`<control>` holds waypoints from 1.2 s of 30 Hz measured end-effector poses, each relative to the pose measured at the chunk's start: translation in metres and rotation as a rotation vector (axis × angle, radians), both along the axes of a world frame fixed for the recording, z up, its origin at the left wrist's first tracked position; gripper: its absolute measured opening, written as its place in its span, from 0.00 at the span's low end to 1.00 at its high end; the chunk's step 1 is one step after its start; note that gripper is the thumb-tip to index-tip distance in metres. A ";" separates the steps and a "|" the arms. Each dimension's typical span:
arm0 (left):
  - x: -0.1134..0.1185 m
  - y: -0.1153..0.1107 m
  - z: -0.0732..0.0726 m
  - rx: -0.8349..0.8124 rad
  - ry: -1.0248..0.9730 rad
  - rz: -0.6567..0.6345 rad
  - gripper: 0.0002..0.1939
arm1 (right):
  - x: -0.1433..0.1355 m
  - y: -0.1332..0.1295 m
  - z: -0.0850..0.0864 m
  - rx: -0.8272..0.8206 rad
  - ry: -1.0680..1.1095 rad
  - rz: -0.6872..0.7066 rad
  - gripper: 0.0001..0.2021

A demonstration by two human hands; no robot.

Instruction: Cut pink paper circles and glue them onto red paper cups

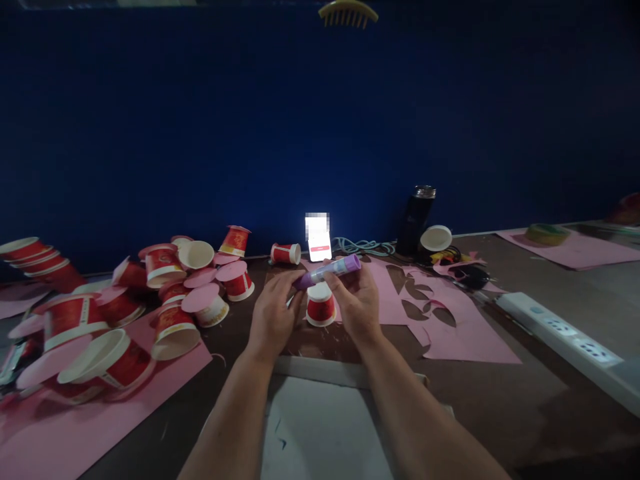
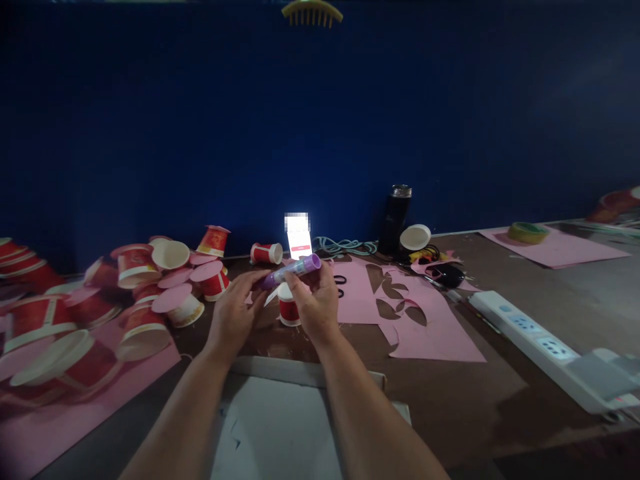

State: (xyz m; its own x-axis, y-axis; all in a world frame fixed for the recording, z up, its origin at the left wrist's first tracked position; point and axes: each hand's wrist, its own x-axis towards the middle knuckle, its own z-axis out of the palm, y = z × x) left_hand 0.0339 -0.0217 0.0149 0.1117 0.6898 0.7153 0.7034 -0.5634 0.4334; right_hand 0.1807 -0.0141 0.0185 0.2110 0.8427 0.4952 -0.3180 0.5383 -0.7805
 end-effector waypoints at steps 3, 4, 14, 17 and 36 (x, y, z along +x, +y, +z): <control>0.000 0.000 0.000 0.016 0.019 -0.006 0.17 | -0.001 -0.003 0.001 -0.003 -0.018 -0.016 0.14; -0.001 0.000 0.000 0.022 0.023 -0.007 0.17 | -0.001 -0.004 0.002 -0.004 -0.029 -0.020 0.14; -0.001 -0.001 0.001 0.019 0.031 -0.011 0.16 | -0.002 -0.003 0.001 -0.026 -0.079 -0.049 0.14; -0.001 -0.002 0.002 0.008 0.034 -0.014 0.16 | -0.001 -0.002 0.001 -0.033 -0.082 -0.036 0.14; -0.005 -0.001 -0.002 0.102 0.021 -0.020 0.14 | 0.003 -0.001 0.005 -0.115 -0.295 -0.014 0.15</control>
